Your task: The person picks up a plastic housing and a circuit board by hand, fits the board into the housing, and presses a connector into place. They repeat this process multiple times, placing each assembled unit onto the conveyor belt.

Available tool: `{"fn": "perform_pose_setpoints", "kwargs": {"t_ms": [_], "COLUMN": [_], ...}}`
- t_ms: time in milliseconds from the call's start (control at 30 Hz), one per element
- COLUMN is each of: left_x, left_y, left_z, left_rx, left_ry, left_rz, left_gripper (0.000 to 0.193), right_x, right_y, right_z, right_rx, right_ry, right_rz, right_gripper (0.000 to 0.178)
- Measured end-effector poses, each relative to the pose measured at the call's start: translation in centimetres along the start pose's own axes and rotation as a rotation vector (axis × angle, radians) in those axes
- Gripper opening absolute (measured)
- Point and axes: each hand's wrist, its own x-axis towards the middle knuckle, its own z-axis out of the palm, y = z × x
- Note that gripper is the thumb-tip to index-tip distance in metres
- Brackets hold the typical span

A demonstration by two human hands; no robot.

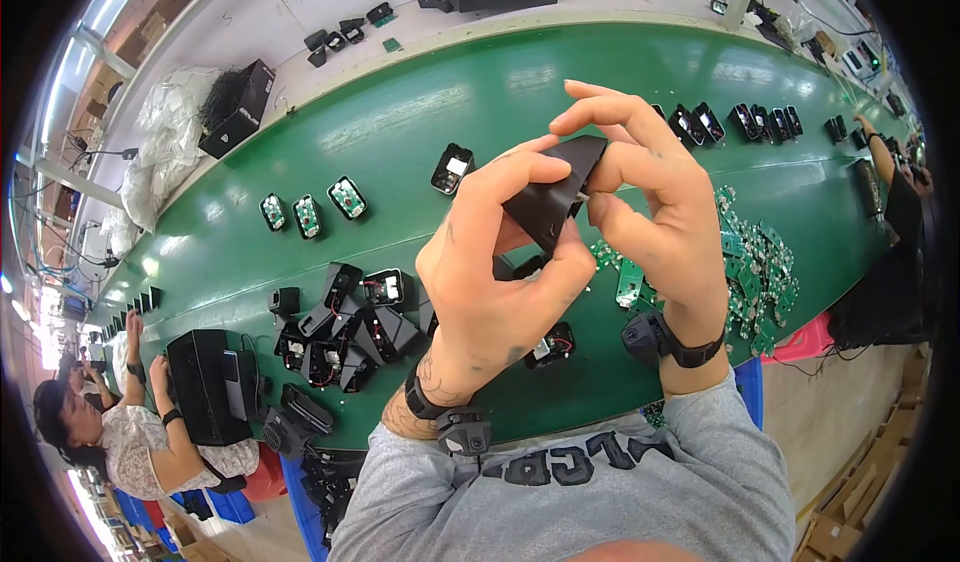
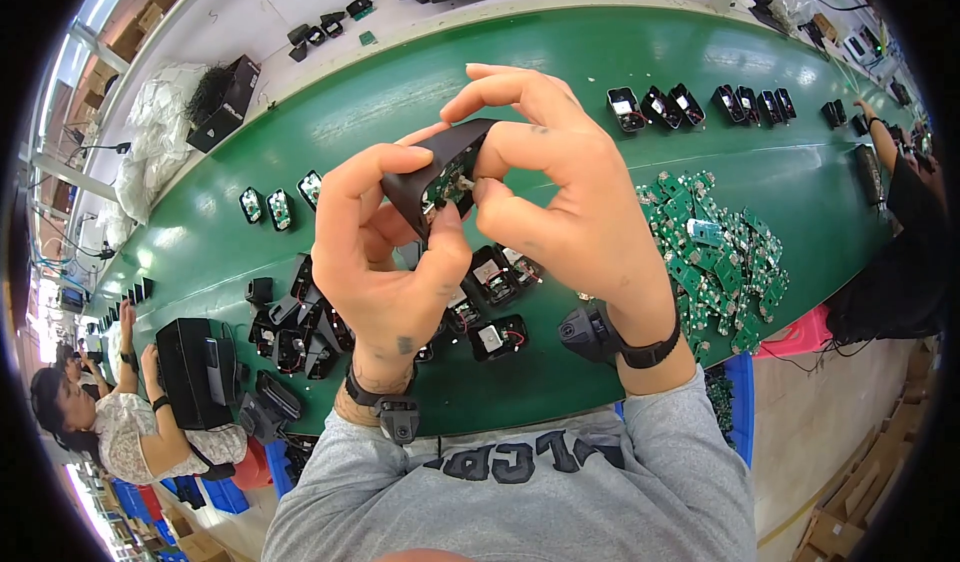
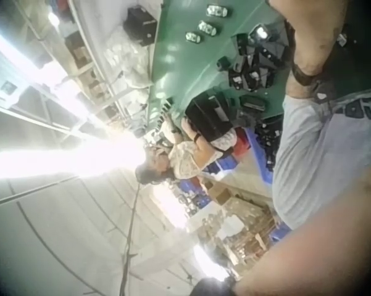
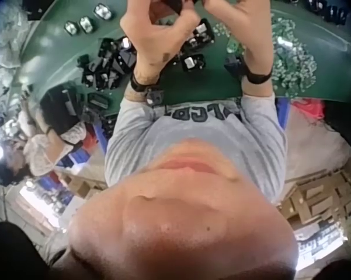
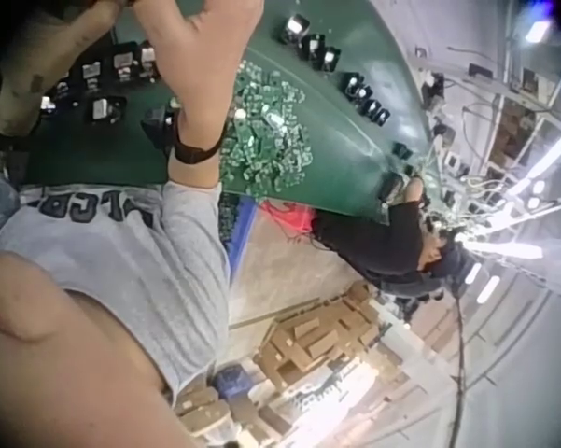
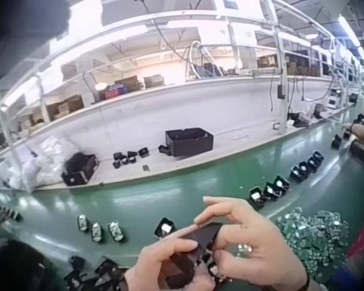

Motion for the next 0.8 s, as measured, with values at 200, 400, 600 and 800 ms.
{"fn": "perform_pose_setpoints", "kwargs": {"t_ms": [200,400,600,800], "left_x": [0.0,-0.2,-0.2,-0.1], "left_y": [0.0,0.4,0.3,0.5], "left_z": [-0.1,0.1,0.3,0.1], "left_rx": [0.016,0.016,0.001,0.055], "left_ry": [-0.031,-0.014,0.015,-0.05], "left_rz": [-0.008,-0.016,-0.045,-0.03], "left_gripper": [0.041,0.041,0.042,0.04], "right_x": [0.4,0.4,0.4,0.4], "right_y": [0.2,0.9,1.0,1.7], "right_z": [-0.3,-0.2,-0.8,-0.9], "right_rx": [-0.142,0.026,0.023,0.105], "right_ry": [-0.048,-0.049,-0.117,-0.144], "right_rz": [-0.096,-0.073,-0.046,-0.007], "right_gripper": [0.005,0.005,0.002,0.008]}}
